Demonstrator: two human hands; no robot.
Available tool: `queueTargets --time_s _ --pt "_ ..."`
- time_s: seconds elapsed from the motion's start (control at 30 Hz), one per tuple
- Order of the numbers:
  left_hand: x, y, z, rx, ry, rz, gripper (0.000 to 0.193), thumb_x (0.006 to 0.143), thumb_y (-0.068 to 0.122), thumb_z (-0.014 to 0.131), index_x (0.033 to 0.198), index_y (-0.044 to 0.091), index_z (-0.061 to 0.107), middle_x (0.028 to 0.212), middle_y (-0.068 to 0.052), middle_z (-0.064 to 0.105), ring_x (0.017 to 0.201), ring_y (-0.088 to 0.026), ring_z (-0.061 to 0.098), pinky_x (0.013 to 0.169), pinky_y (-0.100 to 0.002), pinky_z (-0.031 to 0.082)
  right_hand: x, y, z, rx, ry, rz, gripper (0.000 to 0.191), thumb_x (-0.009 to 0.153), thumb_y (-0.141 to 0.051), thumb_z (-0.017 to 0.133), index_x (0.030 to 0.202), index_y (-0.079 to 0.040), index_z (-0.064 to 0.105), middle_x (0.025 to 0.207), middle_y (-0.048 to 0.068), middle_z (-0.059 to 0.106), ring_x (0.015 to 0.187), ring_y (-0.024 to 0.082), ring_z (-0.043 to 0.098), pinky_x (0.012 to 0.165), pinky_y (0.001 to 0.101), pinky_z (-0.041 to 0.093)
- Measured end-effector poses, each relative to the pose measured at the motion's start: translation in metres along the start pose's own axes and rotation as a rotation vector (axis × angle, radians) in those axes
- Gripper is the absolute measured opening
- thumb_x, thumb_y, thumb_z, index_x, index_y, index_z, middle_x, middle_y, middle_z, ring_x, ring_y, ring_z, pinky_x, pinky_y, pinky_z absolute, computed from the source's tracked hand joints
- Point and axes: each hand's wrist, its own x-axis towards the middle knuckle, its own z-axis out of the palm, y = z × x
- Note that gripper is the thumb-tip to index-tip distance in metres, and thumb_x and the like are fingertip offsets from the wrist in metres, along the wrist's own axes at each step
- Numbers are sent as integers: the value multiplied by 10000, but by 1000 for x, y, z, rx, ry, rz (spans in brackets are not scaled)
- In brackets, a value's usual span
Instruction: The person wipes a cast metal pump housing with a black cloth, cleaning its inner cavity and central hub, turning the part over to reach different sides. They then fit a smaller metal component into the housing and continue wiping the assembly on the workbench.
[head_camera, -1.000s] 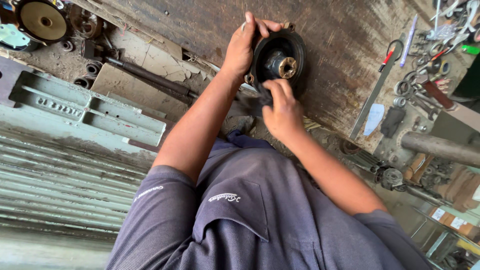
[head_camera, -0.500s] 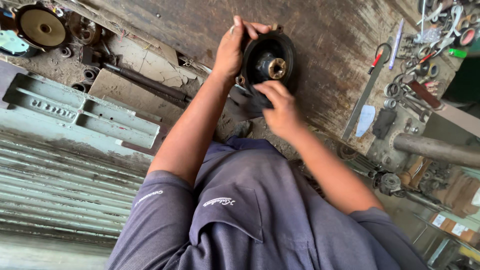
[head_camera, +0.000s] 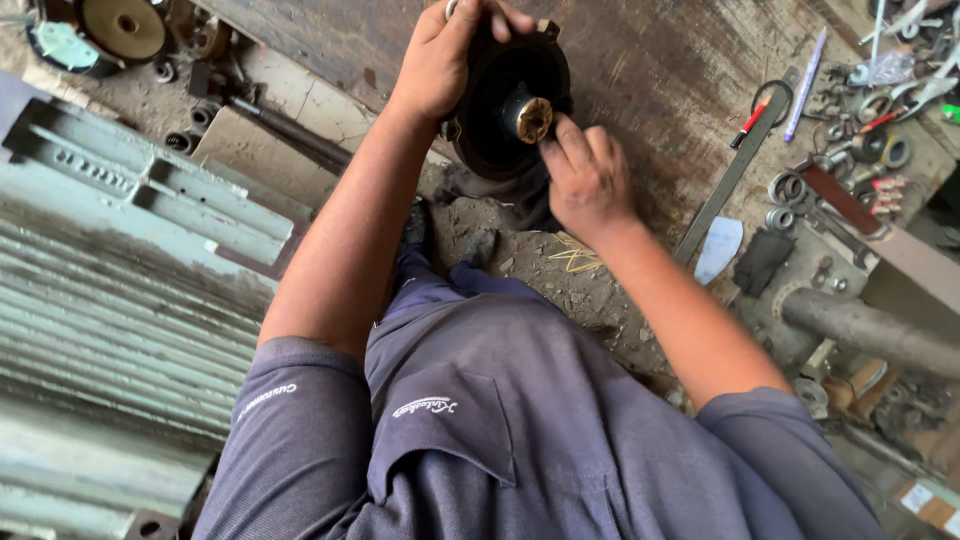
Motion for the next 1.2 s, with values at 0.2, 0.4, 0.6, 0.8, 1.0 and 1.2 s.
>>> queueTargets --time_s 0.2,0.4,0.6,0.8,1.0,1.2 --pt "1 18 45 175 62 36 445 1131 327 456 909 -14 635 1009 -144 761 1018 -225 732 978 -382 580 -20 -13 -5 611 -22 291 243 855 -17 666 1098 -21 669 1133 208 631 1090 410 629 910 490 530" --pt "-11 46 96 475 42 7 458 1136 375 472 905 6 616 975 -105 760 986 -176 726 928 -338 584 -22 -1 -15 469 127 111 304 777 26 625 1081 22 629 1103 244 630 1013 458 603 879 532 506" --pt "-13 57 138 705 67 52 422 1113 364 508 918 13 635 936 -92 779 936 -160 754 868 -324 594 -31 -5 -19 639 181 229 228 885 -18 649 1108 30 661 1037 241 674 983 435 646 883 454 518" --pt "-8 54 148 803 104 61 433 1115 370 511 899 14 634 900 -75 781 883 -159 768 828 -315 603 -37 8 -19 1686 137 720 224 927 5 704 1150 9 687 1092 88 725 1004 202 686 962 348 526" --pt "4 50 147 817 65 28 437 1117 379 522 917 11 645 885 -63 769 854 -154 746 819 -315 600 -31 47 -39 1499 503 655 182 1028 -39 701 1196 -6 640 1129 86 690 1053 213 662 1003 368 536" --pt "21 47 147 905 -21 -21 423 1110 391 506 945 41 677 838 -29 755 803 -136 739 778 -313 592 -11 26 -31 773 372 203 323 1003 -78 642 1299 23 556 1159 217 651 1078 388 651 940 452 526"
